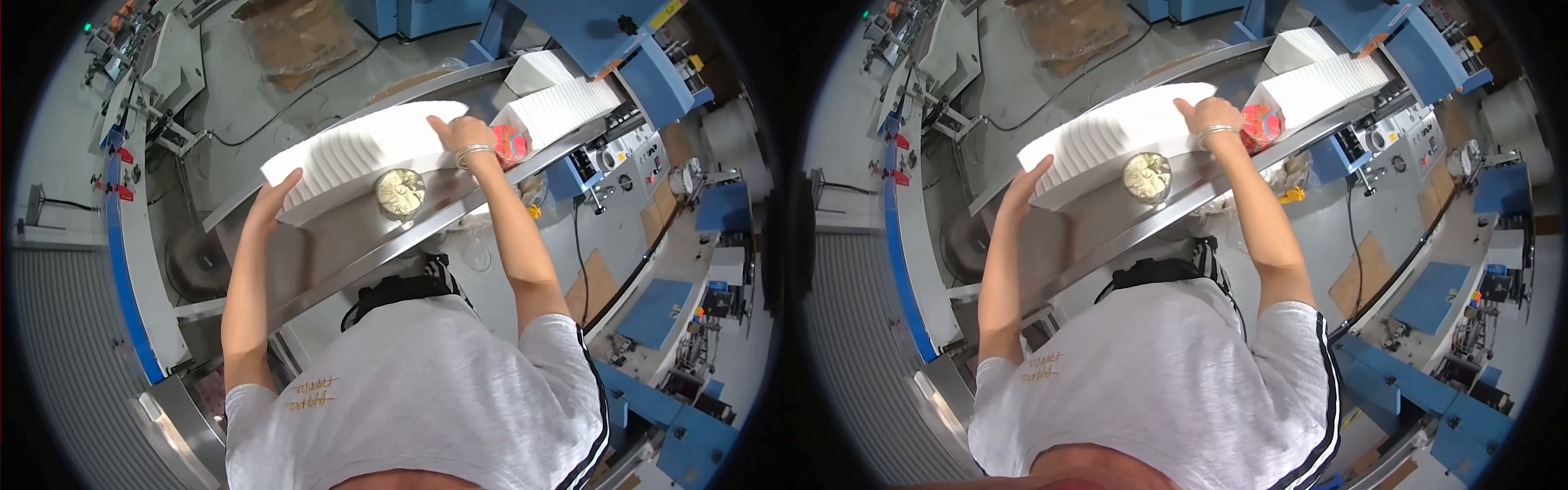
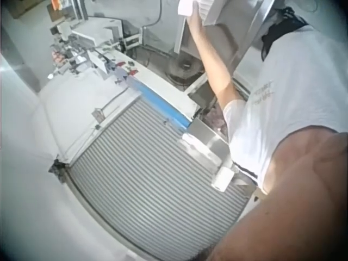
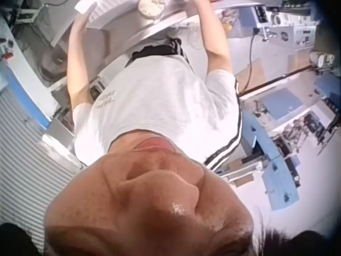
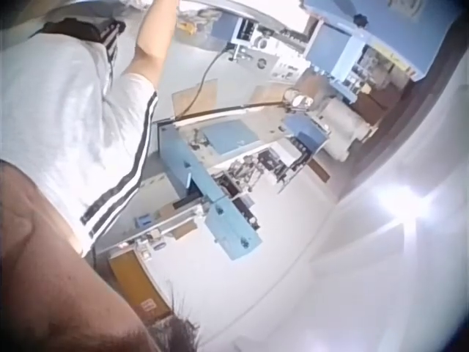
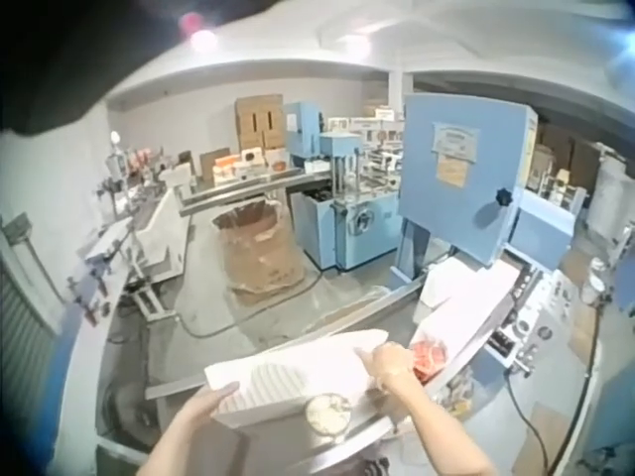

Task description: Placing stacks of folded napkins onto a moving conveyor belt for packaging.

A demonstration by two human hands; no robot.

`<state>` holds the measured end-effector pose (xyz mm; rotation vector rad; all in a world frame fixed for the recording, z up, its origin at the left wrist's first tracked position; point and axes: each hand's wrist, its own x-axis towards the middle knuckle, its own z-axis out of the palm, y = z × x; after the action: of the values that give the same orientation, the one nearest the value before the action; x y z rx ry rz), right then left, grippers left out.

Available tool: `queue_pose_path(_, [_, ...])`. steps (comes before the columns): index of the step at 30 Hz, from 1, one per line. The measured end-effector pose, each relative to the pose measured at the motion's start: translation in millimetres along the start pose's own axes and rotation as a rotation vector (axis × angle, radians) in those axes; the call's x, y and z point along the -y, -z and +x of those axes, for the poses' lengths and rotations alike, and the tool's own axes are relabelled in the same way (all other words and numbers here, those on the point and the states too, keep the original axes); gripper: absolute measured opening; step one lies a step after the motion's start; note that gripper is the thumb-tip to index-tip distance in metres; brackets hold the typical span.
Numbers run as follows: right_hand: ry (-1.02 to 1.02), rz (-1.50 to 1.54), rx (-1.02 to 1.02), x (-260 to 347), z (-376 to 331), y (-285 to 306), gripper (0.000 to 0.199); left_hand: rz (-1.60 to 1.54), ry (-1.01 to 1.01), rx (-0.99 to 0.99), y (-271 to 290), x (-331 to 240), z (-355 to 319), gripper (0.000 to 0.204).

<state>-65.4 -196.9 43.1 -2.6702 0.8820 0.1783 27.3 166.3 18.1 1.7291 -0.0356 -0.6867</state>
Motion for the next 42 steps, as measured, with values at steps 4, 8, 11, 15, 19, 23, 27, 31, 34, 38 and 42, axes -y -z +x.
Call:
queue_pose_path(4, [-0.013, 0.000, -0.253, -16, -6, -6, 0.069, -0.002, 0.019, 0.069, -19, -11, 5, 0.083])
queue_pose_path(8, [0.315, -0.213, -0.643, 3, -49, -6, 0.068, 0.027, -0.024, 0.056, -22, -10, 11, 0.084])
queue_pose_path(11, [0.321, -0.061, -0.215, 40, -122, -26, 0.068, 0.035, -0.049, 0.022, -26, -10, 8, 0.084])
queue_pose_path(15, [0.361, -0.021, -0.198, 45, -132, -65, 0.068, 0.072, -0.017, 0.033, -19, -5, 16, 0.086])
queue_pose_path(19, [0.548, 0.241, -0.235, 29, -134, -45, 0.070, 0.176, 0.004, -0.044, -22, -10, 10, 0.078])
queue_pose_path(23, [0.754, 0.529, -0.459, 5, -111, 31, 0.083, 0.197, 0.011, -0.050, -23, -16, 2, 0.086])
queue_pose_path(27, [0.552, 0.338, -0.705, -28, -20, 94, 0.089, 0.236, 0.142, -0.066, -26, -27, -6, 0.094])
queue_pose_path(31, [0.258, 0.179, -0.393, -85, 113, 85, 0.093, 0.247, 0.168, -0.093, -28, -26, -5, 0.094])
queue_pose_path(34, [0.132, -0.043, -0.201, -110, 157, 68, 0.084, 0.210, 0.152, -0.098, -30, -26, -6, 0.092])
queue_pose_path(38, [0.110, -0.292, -0.188, -125, 159, 63, 0.074, 0.119, 0.143, -0.053, -28, -26, -4, 0.086])
queue_pose_path(42, [0.324, -0.220, -0.497, -124, 128, 63, 0.040, 0.121, 0.118, -0.089, -36, -31, -10, 0.086])
